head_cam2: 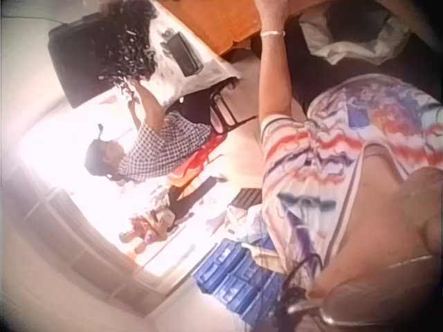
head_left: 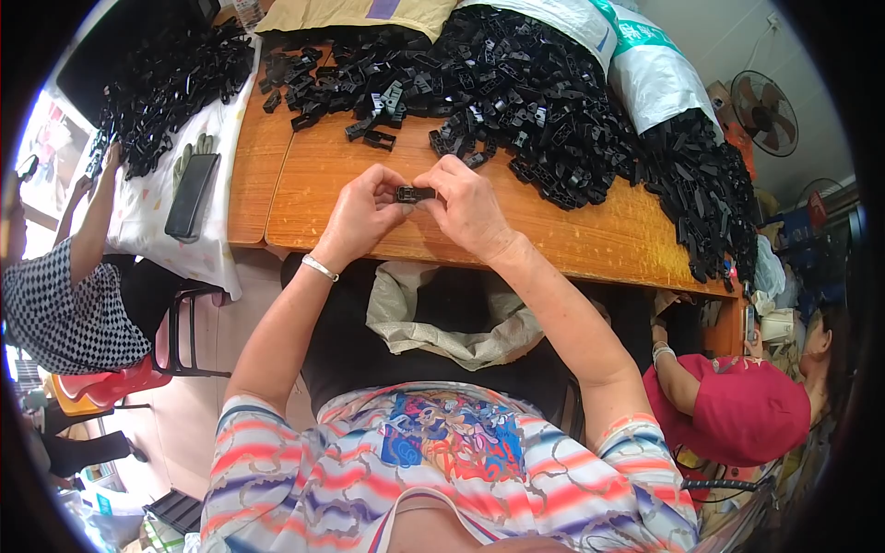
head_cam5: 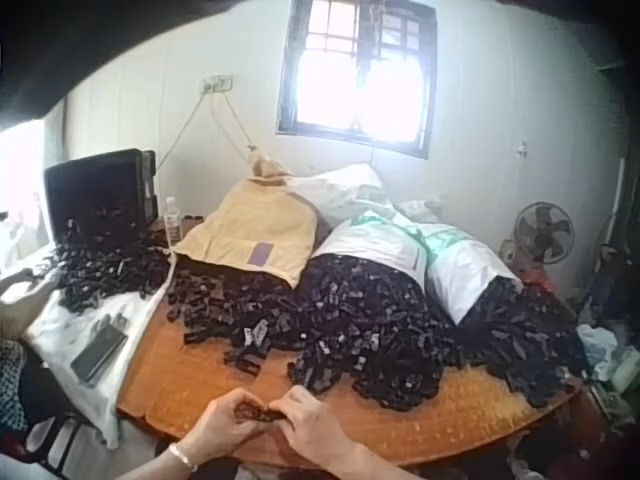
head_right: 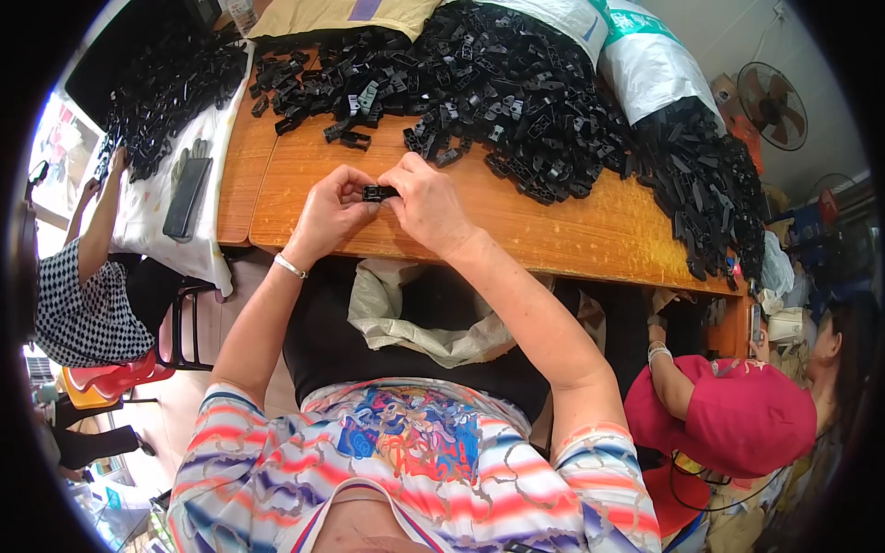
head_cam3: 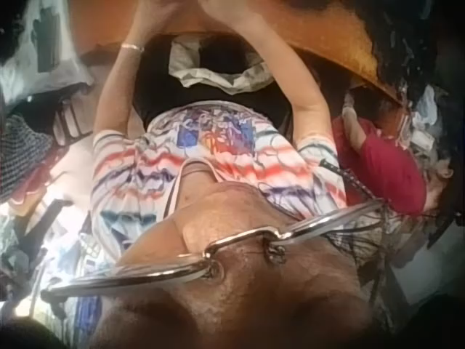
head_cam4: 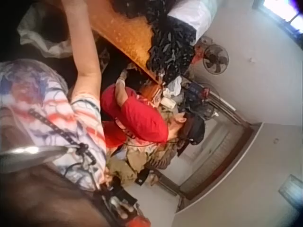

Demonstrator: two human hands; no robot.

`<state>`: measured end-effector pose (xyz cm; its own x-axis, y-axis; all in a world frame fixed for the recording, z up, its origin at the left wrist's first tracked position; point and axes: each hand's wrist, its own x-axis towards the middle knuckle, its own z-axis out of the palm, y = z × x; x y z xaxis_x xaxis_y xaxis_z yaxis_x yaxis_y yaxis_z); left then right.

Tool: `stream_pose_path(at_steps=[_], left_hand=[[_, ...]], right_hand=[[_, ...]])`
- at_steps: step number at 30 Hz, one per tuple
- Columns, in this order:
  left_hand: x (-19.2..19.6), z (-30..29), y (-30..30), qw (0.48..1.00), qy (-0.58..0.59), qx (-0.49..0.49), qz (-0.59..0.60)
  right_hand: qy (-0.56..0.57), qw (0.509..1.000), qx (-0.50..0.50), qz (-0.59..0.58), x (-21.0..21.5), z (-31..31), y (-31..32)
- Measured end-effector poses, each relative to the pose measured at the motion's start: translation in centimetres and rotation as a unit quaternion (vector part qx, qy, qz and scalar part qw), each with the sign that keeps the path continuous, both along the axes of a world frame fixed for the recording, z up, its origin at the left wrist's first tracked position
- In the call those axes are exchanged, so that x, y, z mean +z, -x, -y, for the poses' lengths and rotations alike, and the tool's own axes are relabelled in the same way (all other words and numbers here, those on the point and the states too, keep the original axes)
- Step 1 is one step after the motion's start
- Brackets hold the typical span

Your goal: Assembling small black plastic industrial components by hand at a workshop table.

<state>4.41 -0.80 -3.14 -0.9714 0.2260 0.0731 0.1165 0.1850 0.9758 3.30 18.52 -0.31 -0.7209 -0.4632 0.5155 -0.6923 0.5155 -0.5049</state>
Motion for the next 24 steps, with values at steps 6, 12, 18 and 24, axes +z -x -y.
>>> stream_pose_path(at_steps=[6,12,18,24], left_hand=[[0.7,-0.3,-1.0,0.972,-0.196,-0.027,0.124],[0.8,-1.7,-2.5,0.992,-0.119,-0.001,0.029],[0.7,-1.8,-5.5,0.987,-0.09,-0.037,0.125],[2.9,-2.3,-5.5,0.981,0.137,-0.054,-0.123]], right_hand=[[0.022,0.998,0.009,0.064,0.0,-0.4,-0.6],[0.14,0.921,0.021,0.363,-1.0,-1.3,-1.1],[0.047,0.88,0.067,0.467,0.1,-2.7,-3.2],[-0.049,0.947,0.029,0.317,0.6,-6.9,0.4]])
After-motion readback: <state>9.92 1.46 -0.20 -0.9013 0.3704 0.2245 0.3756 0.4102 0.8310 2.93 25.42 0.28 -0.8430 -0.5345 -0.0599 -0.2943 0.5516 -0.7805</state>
